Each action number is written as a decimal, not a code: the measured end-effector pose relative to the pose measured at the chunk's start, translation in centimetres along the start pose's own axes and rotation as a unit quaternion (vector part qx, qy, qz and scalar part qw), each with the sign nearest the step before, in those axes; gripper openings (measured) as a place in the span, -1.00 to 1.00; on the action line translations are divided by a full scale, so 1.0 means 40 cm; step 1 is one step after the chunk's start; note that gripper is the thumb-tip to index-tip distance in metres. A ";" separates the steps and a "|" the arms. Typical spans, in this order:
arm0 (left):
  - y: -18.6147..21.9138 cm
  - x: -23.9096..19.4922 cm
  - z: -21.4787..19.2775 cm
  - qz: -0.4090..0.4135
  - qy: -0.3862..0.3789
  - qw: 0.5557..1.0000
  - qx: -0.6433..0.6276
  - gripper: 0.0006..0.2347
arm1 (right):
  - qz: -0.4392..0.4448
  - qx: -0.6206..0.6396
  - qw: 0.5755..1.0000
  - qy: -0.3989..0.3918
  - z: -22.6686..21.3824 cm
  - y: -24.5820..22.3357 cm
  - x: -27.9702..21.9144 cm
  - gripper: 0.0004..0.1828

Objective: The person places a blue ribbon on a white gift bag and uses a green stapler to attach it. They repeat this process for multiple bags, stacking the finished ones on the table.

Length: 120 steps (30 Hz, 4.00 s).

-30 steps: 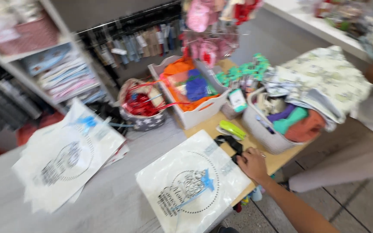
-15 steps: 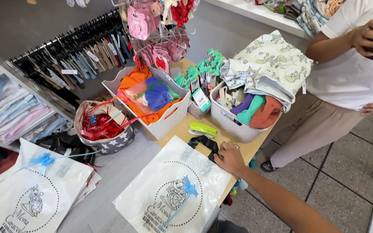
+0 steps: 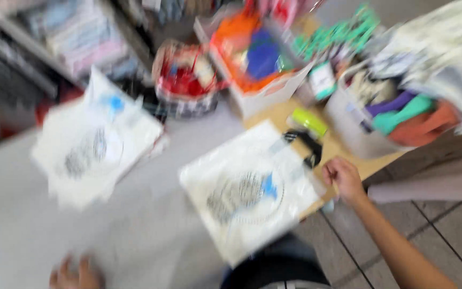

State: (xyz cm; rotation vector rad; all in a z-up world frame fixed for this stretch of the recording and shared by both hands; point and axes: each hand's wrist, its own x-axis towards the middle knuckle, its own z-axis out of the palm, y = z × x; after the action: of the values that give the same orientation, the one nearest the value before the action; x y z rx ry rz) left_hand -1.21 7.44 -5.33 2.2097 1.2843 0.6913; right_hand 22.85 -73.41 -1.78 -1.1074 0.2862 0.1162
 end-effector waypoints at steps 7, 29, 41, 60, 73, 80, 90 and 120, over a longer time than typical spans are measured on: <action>0.530 -0.327 0.116 0.251 -0.148 0.950 -0.114 -0.69 | -0.090 -0.526 0.836 -0.132 0.256 -0.006 -0.111 -0.48; 0.855 -0.830 0.412 0.326 -0.348 0.875 -0.081 -0.82 | -0.110 -0.548 0.813 -0.164 0.115 0.048 -0.054 -0.59; 0.856 -0.782 0.378 0.469 -0.170 0.849 -0.172 -0.83 | -0.417 -0.617 0.662 -0.082 0.198 -0.234 0.187 -0.39; 0.860 -0.736 0.359 0.358 -0.284 0.843 -0.283 -0.65 | -0.470 -0.497 0.696 -0.218 -0.013 -0.134 0.194 -0.49; 1.094 -0.895 0.500 0.536 -0.305 0.779 0.115 -0.51 | -0.425 -0.478 0.756 -0.138 -0.043 -0.028 0.175 -0.58; 1.062 -0.873 0.521 0.498 -0.355 0.791 0.040 -0.88 | -0.440 -0.465 0.754 -0.149 -0.042 -0.026 0.179 -0.60; 1.069 -0.870 0.464 0.540 -0.237 0.806 -0.050 -0.91 | -0.458 -0.417 0.764 -0.181 -0.006 -0.033 0.168 -0.54; 1.012 -0.721 0.350 0.305 -0.269 0.913 -0.045 -0.94 | -0.404 -0.464 0.752 -0.236 0.120 0.022 0.202 -0.52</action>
State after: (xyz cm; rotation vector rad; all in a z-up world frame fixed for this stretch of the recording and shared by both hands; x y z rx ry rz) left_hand 21.18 -38.02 4.64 2.4811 0.2781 0.2893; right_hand 31.18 -69.14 -2.86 -2.0478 -0.8278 -0.2762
